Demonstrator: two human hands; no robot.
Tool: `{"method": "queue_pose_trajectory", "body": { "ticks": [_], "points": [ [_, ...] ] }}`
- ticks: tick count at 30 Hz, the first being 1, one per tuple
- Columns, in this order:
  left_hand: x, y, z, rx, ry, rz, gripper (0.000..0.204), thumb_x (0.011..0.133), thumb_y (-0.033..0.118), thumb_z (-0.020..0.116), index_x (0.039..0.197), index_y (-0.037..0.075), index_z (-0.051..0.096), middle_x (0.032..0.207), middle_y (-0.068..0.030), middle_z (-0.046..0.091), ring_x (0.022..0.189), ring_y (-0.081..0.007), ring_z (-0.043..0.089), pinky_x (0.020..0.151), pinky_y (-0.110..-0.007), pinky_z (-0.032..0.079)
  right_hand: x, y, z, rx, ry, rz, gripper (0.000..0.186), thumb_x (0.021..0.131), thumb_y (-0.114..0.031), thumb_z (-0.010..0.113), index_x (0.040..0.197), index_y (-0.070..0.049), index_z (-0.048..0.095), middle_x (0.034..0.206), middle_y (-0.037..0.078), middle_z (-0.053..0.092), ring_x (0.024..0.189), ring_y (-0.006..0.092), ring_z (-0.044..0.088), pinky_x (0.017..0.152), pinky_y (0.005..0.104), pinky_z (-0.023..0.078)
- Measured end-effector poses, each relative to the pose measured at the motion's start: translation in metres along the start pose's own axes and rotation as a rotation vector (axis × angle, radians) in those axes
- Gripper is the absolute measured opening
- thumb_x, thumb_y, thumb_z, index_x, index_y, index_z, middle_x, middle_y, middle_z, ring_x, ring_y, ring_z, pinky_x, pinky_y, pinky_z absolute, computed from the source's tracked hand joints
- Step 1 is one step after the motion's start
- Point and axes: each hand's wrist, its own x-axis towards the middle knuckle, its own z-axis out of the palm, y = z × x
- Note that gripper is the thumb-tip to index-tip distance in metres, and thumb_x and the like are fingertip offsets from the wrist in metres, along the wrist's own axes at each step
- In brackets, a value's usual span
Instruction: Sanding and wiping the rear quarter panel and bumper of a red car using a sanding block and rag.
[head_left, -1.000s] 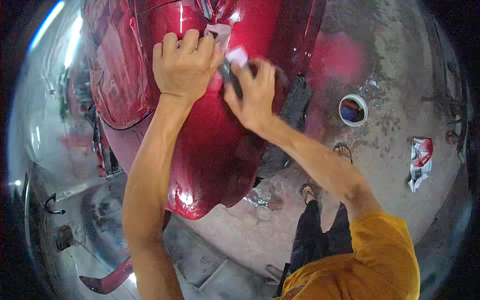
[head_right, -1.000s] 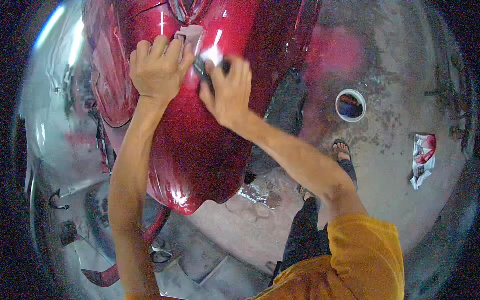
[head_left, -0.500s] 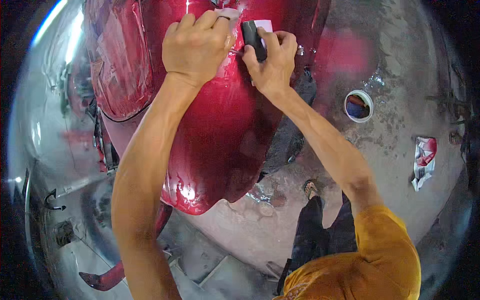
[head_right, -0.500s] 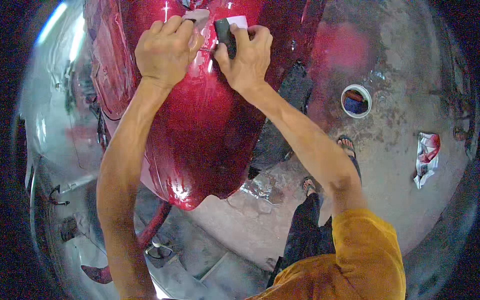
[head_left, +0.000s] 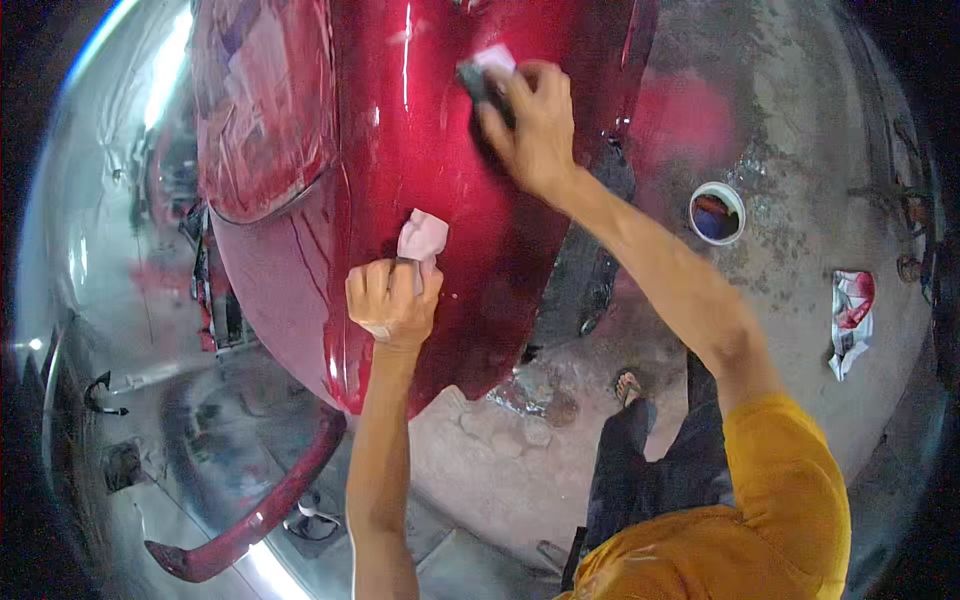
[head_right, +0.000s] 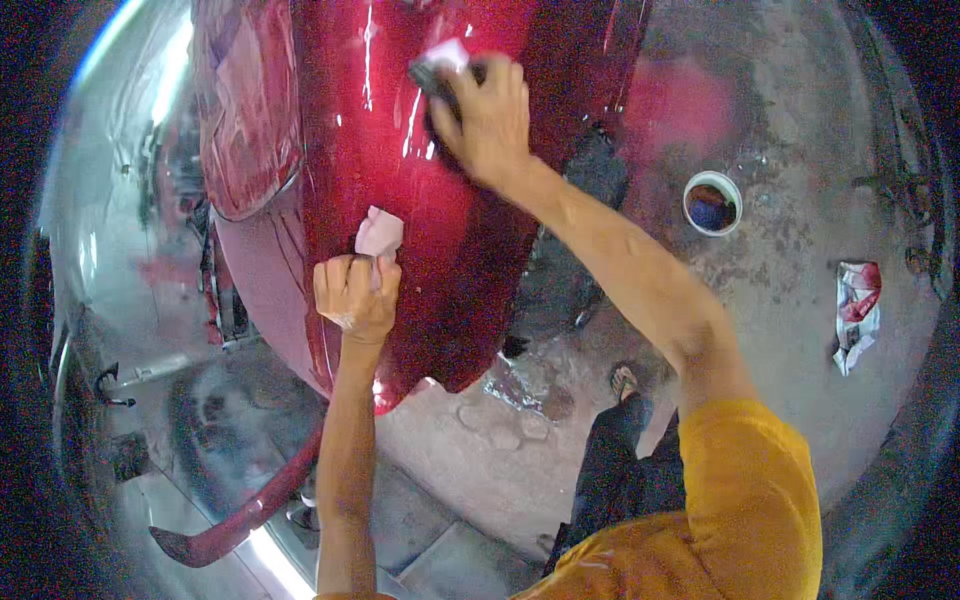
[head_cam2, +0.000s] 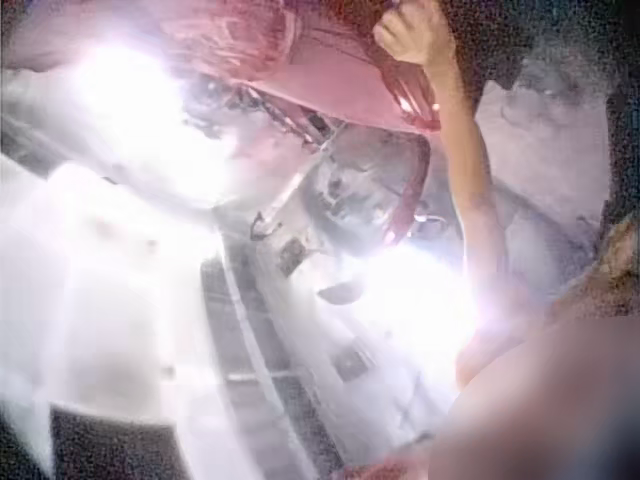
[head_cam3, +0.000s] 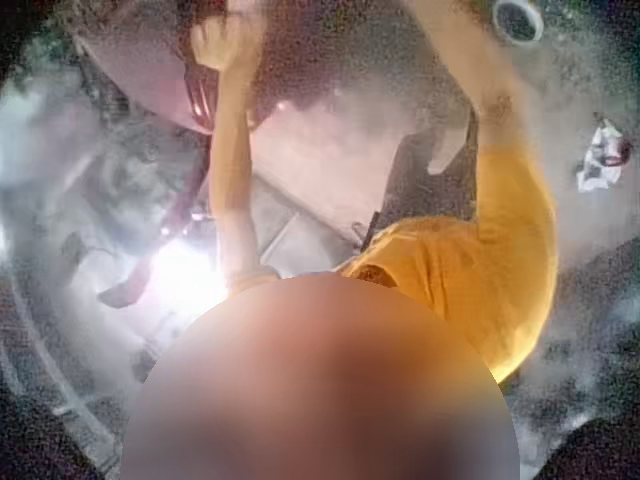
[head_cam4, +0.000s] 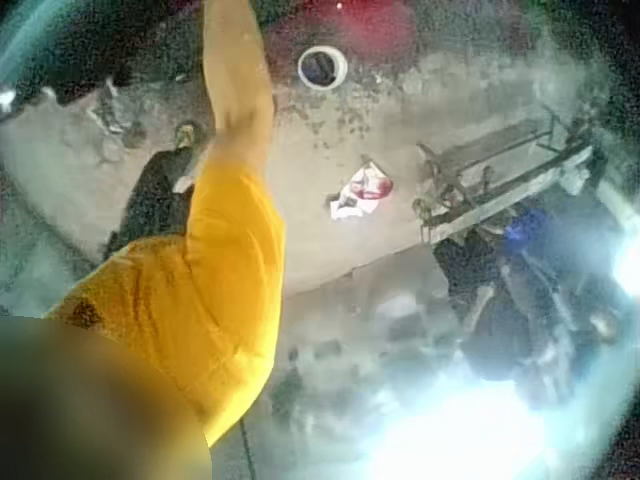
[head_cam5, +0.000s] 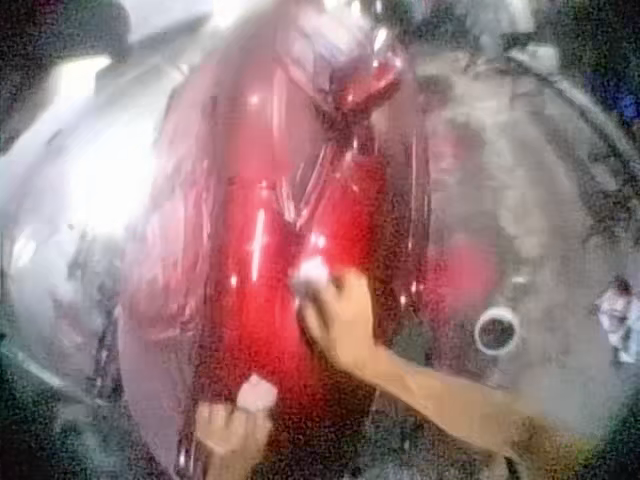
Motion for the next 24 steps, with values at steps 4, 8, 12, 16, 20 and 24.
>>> {"method": "queue_pose_trajectory", "body": {
  "ticks": [4, 8, 12, 16, 20, 24],
  "points": [
    [-0.035, 0.004, -0.015, 0.011, 0.103, -0.159, 0.027, 0.086, 0.026, 0.08, 0.081, 0.007, 0.062, 0.085, -0.0106, 0.059, 0.075, -0.0343, 0.056, 0.065, -0.048, 0.047, -0.008, -0.055, 0.023, -0.164, 0.085, 0.145, 0.043, 0.087, -0.022, 0.079, 0.127, -0.012, 0.067, 0.118, 0.025, 0.057, 0.107, 0.0434, 0.054, 0.087, 0.0545, 0.046],
    [-0.083, 0.012, -0.031, 0.032, 0.201, -0.315, 0.024, 0.089, 0.023, 0.076, 0.084, 0.004, 0.063, 0.085, -0.0134, 0.06, 0.076, -0.0372, 0.057, 0.069, -0.05, 0.048, -0.155, -0.136, -0.024, 0.096, -0.276, -0.186, 0.038, 0.083, -0.013, 0.077, 0.12, -0.012, 0.07, 0.126, 0.026, 0.058, 0.111, 0.0436, 0.059, 0.089, 0.0547, 0.048],
    [-0.13, 0.031, -0.038, -0.009, 0.244, -0.474, 0.024, 0.089, 0.024, 0.077, 0.084, 0.005, 0.063, 0.085, -0.0131, 0.06, 0.077, -0.0373, 0.058, 0.069, -0.051, 0.049, -0.122, -0.073, -0.046, -0.068, -0.229, -0.199, 0.043, 0.086, -0.015, 0.077, 0.126, -0.005, 0.064, 0.123, 0.027, 0.058, 0.111, 0.045, 0.057, 0.091, 0.0558, 0.047],
    [-0.151, 0.024, -0.035, -0.013, 0.32, -0.582, 0.024, 0.078, 0.02, 0.082, 0.081, 0.008, 0.062, 0.084, -0.0096, 0.059, 0.075, -0.0346, 0.058, 0.065, -0.048, 0.049, -0.018, -0.051, 0.001, -0.114, -0.19, 0.087, 0.043, 0.093, -0.014, 0.074, 0.127, 0.006, 0.058, 0.116, 0.028, 0.053, 0.11, 0.0453, 0.052, 0.099, 0.0559, 0.042],
    [-0.17, 0.011, -0.059, 0.111, 0.334, -0.584, 0.026, 0.07, 0.024, 0.083, 0.079, 0.012, 0.062, 0.086, -0.0059, 0.059, 0.071, -0.0296, 0.058, 0.063, -0.044, 0.05, -0.132, -0.152, -0.003, 0.043, -0.316, -0.108, 0.044, 0.093, -0.018, 0.073, 0.129, 0.004, 0.058, 0.12, 0.031, 0.053, 0.11, 0.0462, 0.052, 0.095, 0.0585, 0.041],
    [-0.143, 0.018, -0.032, 0.002, 0.403, -0.63, 0.025, 0.069, 0.024, 0.083, 0.082, 0.012, 0.067, 0.087, -0.005, 0.06, 0.074, -0.0286, 0.06, 0.065, -0.043, 0.052, -0.218, -0.128, -0.033, 0.202, -0.616, -0.365, 0.056, 0.082, -0.015, 0.079, 0.134, 0.0, 0.063, 0.132, 0.03, 0.052, 0.123, 0.046, 0.051, 0.101, 0.0601, 0.041]
  ]
}}
